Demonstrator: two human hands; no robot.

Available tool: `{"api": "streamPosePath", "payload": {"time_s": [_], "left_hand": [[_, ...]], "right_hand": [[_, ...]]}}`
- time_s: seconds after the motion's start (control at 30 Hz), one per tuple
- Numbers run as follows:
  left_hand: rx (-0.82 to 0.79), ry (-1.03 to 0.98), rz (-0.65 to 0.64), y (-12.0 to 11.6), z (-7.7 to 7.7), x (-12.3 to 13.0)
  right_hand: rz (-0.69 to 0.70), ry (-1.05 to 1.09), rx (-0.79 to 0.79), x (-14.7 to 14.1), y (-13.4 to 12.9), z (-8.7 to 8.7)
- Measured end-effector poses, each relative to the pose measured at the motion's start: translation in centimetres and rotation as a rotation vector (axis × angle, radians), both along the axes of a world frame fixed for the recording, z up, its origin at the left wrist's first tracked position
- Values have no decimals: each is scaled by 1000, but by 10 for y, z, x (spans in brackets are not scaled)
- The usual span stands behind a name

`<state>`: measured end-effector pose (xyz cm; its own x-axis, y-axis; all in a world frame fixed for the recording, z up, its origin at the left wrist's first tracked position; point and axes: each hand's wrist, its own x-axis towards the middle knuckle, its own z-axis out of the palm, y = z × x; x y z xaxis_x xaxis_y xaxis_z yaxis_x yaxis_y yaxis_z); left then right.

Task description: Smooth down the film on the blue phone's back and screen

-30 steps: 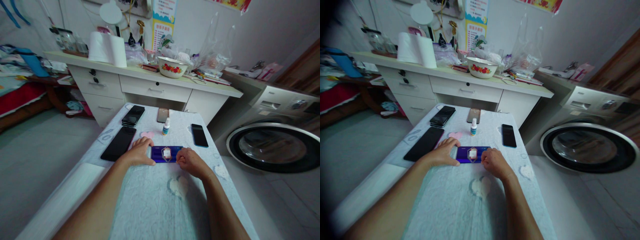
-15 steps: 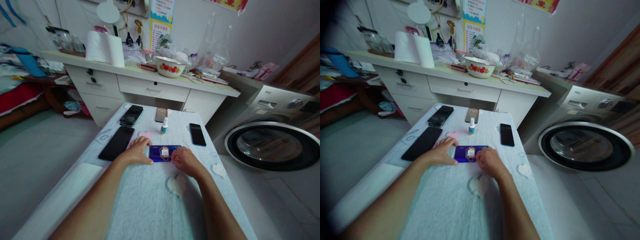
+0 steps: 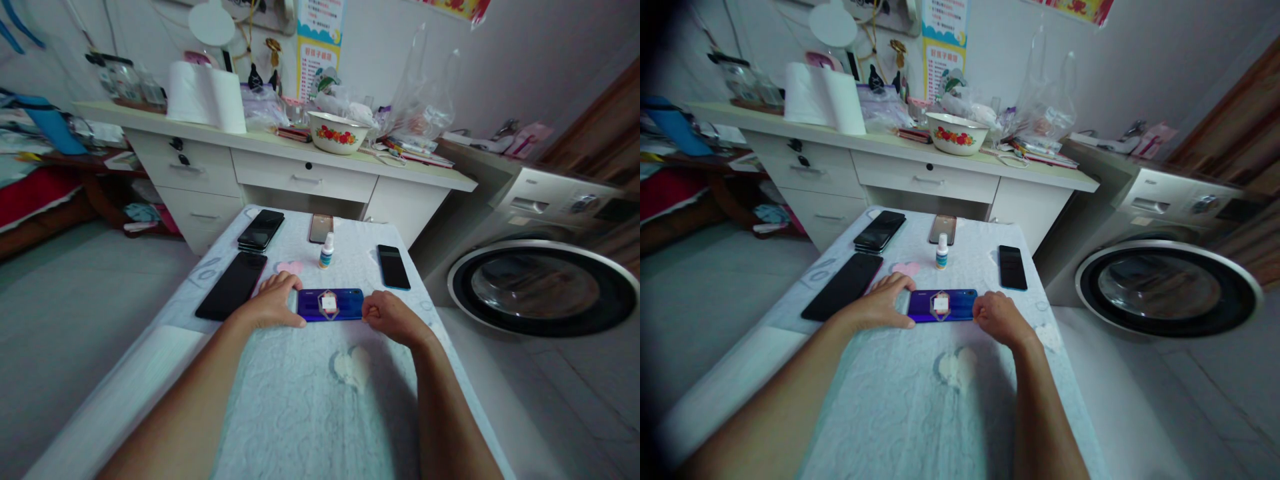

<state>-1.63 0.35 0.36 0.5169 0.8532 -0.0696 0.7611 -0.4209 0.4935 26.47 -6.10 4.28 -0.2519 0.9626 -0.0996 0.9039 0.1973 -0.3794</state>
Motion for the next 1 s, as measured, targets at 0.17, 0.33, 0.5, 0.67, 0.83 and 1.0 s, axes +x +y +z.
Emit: {"api": "streamPosePath", "payload": {"time_s": [0.17, 0.33, 0.5, 0.67, 0.83, 1.0], "left_hand": [[-2, 4, 0, 1, -2, 0], [10, 3, -15, 2, -4, 0], [11, -8, -14, 3, -6, -1], [11, -16, -13, 3, -7, -2], [1, -15, -10, 2, -5, -1], [-6, -10, -6, 1, -2, 0]], "right_hand": [[-20, 35, -65, 9, 2, -1], [-62, 240, -94, 14, 1, -3], [-75, 332, -130, 14, 2, -10], [-104, 356, -68, 16, 7, -20], [-181, 383, 51, 16, 15, -33], [-257, 292, 240, 8, 25, -43]]}}
